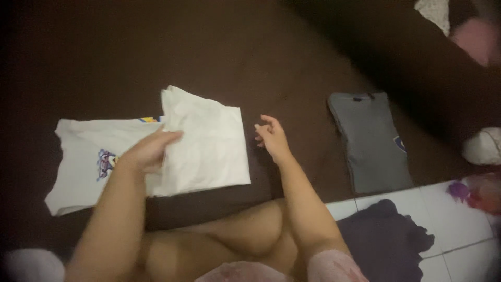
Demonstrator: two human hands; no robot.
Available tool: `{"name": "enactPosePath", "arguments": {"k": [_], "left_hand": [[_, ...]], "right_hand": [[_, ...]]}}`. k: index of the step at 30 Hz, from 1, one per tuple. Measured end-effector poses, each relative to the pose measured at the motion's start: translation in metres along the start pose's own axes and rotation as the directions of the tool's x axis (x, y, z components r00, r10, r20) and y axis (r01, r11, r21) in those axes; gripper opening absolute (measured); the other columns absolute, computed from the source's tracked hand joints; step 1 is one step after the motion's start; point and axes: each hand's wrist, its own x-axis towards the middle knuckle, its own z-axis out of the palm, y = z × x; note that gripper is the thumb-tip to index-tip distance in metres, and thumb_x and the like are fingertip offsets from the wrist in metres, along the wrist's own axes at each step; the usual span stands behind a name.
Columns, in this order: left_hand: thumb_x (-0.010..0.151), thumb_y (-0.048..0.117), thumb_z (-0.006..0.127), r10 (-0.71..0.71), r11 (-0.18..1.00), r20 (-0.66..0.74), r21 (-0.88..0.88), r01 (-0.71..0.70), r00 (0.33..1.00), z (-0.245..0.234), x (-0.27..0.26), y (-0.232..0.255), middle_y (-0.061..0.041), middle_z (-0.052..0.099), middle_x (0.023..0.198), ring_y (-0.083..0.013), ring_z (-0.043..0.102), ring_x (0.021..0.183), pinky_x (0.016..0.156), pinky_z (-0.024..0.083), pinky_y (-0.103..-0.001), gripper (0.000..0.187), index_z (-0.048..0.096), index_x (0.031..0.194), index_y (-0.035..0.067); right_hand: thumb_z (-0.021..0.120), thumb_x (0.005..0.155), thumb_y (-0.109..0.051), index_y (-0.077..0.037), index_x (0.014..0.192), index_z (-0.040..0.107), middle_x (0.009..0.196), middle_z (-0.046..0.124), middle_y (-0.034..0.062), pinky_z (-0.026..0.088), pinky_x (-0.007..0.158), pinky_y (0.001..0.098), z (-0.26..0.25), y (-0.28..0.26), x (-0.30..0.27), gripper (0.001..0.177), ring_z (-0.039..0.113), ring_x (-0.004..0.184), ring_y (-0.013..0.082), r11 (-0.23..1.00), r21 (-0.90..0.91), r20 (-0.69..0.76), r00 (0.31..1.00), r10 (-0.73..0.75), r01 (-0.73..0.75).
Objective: Folding a white graphic t-shirt.
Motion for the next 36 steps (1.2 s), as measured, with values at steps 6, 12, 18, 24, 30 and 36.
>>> {"name": "enactPosePath", "arguments": {"k": [6,12,18,24,30,36], "left_hand": [[0.094,0.032,0.06,-0.044,0.998,-0.218,0.024,0.051,0.975,-0.1,-0.002,-0.029,-0.025,0.067,0.134,-0.0307,0.07,0.116,0.099,0.056,-0.049,0.068,0.044,0.152,-0.001],[0.094,0.028,0.062,-0.068,0.998,-0.372,-0.042,0.057,0.926,-0.18,-0.002,-0.057,-0.028,0.066,0.132,-0.0349,0.069,0.115,0.096,0.057,-0.052,0.071,0.039,0.155,-0.002],[0.093,0.03,0.063,-0.131,0.991,-0.397,-0.057,0.118,0.908,-0.212,-0.008,-0.069,-0.025,0.066,0.134,-0.0368,0.068,0.116,0.095,0.055,-0.056,0.073,0.04,0.158,0.004],[0.095,0.032,0.06,-0.108,0.993,-0.395,-0.004,0.116,0.912,-0.222,-0.018,-0.077,-0.019,0.063,0.141,-0.0327,0.065,0.12,0.096,0.055,-0.056,0.072,0.037,0.161,0.017],[0.094,0.025,0.067,-0.007,0.981,-0.408,0.176,0.086,0.913,-0.232,-0.018,-0.076,-0.017,0.061,0.143,-0.0306,0.064,0.122,0.099,0.054,-0.054,0.079,0.03,0.163,0.02],[0.097,0.022,0.061,-0.016,0.983,-0.46,0.154,0.098,0.888,-0.232,-0.026,-0.066,-0.016,0.062,0.143,-0.0317,0.065,0.12,0.095,0.056,-0.057,0.073,0.034,0.164,0.025]], "right_hand": [[0.067,0.098,-0.023,-0.009,0.14,0.057,0.107,0.068,0.0066,0.058,0.083,0.0342,0.04,0.017,-0.017,0.046,0.066,0.096,0.0158,0.953,-0.262,0.129,0.984,-0.121,0.152],[0.065,0.099,-0.029,-0.008,0.138,0.06,0.132,0.063,0.0128,0.053,0.101,0.0405,0.077,0.015,-0.04,0.044,0.062,0.121,0.0258,0.868,-0.382,0.245,0.941,-0.235,0.316],[0.06,0.102,-0.032,-0.007,0.149,0.051,0.161,0.042,0.018,0.027,0.122,0.0489,0.104,0.026,-0.062,0.054,0.034,0.151,0.0353,0.668,-0.462,0.517,0.789,-0.332,0.584],[0.067,0.097,-0.042,-0.007,0.152,0.047,0.166,0.033,0.0204,0.023,0.125,0.0525,0.116,0.03,-0.077,0.068,0.023,0.157,0.0382,0.558,-0.459,0.637,0.694,-0.336,0.691],[0.075,0.087,-0.057,-0.014,0.153,0.047,0.166,0.031,0.0205,0.017,0.126,0.0567,0.123,0.025,-0.083,0.083,0.02,0.156,0.0413,0.342,-0.455,0.738,0.563,-0.372,0.822],[0.077,0.082,-0.061,-0.018,0.154,0.047,0.166,0.03,0.017,0.012,0.124,0.0617,0.135,0.028,-0.087,0.089,0.017,0.155,0.0422,0.224,-0.438,0.829,0.488,-0.273,0.87]]}}
